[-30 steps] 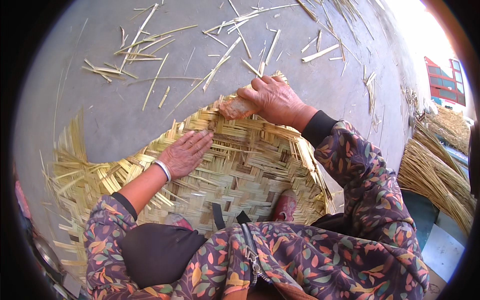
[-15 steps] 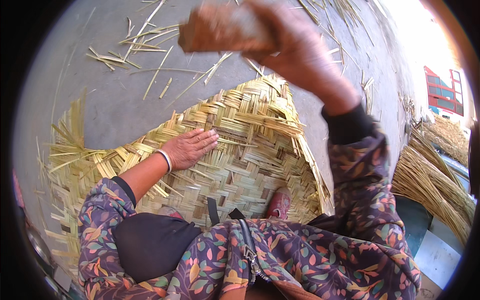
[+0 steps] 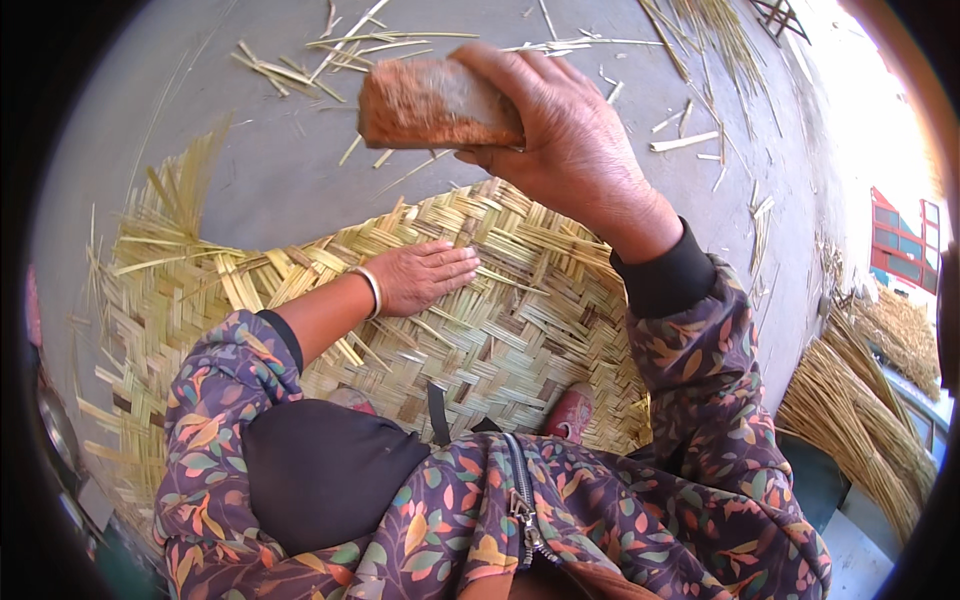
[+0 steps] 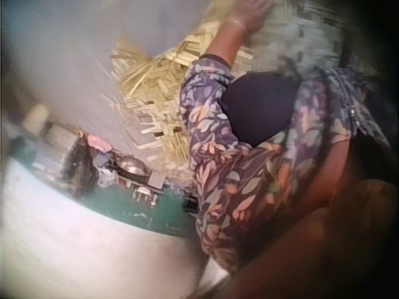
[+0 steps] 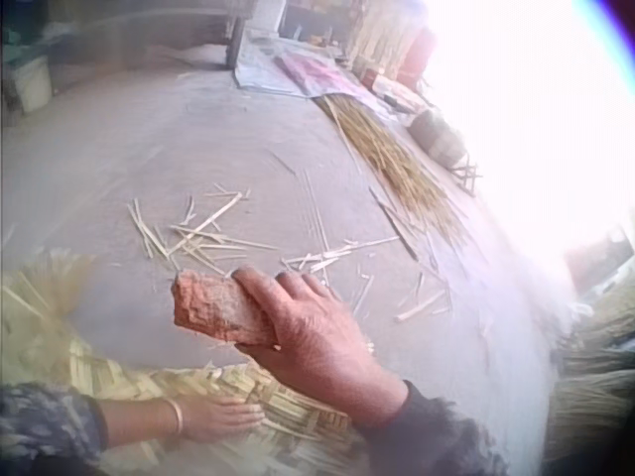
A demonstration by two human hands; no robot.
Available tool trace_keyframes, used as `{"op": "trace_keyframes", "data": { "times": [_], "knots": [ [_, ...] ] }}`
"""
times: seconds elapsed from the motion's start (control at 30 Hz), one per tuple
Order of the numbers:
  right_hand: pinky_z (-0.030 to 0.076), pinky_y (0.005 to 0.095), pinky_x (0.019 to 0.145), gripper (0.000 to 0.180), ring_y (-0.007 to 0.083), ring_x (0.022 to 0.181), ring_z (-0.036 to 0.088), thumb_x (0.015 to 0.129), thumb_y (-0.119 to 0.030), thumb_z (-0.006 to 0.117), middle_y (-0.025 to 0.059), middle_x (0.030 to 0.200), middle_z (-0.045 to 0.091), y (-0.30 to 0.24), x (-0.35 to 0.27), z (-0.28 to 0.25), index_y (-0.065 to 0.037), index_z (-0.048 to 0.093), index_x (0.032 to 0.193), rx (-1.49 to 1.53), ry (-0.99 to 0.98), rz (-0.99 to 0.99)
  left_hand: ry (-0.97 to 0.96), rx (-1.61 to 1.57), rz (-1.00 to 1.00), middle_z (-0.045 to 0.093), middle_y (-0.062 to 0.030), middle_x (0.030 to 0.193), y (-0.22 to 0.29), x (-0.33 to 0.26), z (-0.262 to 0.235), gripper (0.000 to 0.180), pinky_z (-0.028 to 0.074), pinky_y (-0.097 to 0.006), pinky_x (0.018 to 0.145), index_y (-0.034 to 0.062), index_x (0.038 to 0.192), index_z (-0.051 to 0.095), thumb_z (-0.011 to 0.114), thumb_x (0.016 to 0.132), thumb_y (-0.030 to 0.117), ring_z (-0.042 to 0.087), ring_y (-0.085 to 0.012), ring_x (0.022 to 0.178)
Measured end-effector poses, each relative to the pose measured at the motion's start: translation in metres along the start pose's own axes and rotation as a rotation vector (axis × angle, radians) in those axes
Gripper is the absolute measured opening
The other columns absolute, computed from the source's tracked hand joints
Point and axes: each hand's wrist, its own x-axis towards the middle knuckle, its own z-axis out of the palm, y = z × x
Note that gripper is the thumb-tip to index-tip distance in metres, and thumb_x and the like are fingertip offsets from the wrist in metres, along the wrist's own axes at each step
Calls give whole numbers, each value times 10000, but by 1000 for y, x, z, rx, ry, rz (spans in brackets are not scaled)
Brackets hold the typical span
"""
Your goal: The person weaves a mat using dried palm leaves, interlacing strips by hand and occasionally tapping them with a brick to compact the weave. The person sits on the floor and works on a partially completed mat, adding new strips and adjusting the edges.
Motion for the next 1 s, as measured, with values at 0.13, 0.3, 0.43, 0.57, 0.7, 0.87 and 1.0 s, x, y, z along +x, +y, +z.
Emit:
{"op": "trace_keyframes", "data": {
  "times": [0.13,0.3,0.43,0.57,0.7,0.87,1.0],
  "knots": [
    [515,439,863,642,315,1017,627,751,-280,825,97,1044,631,-34,8,45,-185,542,1319,-75,-401,174,6,-16,3,439,-104,1550,3,0,3,508,265,-400,1217,56,1447,484,438,955,175,389,-220,1452],
    [484,452,865,628,317,1029,614,733,-271,793,76,1010,620,-41,-20,105,-197,525,1296,-88,-509,149,13,-82,0,492,-111,1502,8,3,-2,496,282,-411,1210,49,1422,513,445,943,155,416,-235,1429],
    [467,466,920,602,340,1085,605,756,-266,766,108,1087,628,-21,-29,108,-194,528,1304,-37,-540,176,-178,-224,-109,605,-148,1312,16,27,-58,338,472,-403,1023,47,1220,596,491,941,207,588,-290,1209],
    [447,465,980,682,330,1148,589,748,-290,792,100,1176,622,-25,-21,102,-201,506,1361,11,-651,211,326,-326,-302,681,-194,993,-10,10,-172,194,545,-392,826,46,975,601,528,951,225,671,-354,928],
    [436,475,990,732,332,1175,569,745,-268,807,101,1161,612,-33,-12,98,-212,478,1397,4,-718,267,622,-492,-930,610,-122,1364,-128,-131,-272,573,464,-324,1042,24,1386,547,688,930,341,590,-216,1234],
    [428,471,988,752,334,1167,569,732,-255,819,96,1149,611,-34,-10,97,-217,477,1400,8,-731,282,43,-382,-1350,350,-291,1555,-194,-270,-212,1331,294,-400,1193,-73,1545,215,758,663,762,355,-356,1460],
    [431,469,976,743,331,1154,578,720,-241,831,91,1143,613,-40,-10,97,-220,494,1381,-45,-742,309,-268,-594,-1339,279,-332,1569,-199,-275,-173,1468,266,-405,1210,-110,1534,197,757,565,841,282,-366,1492]
  ]
}}
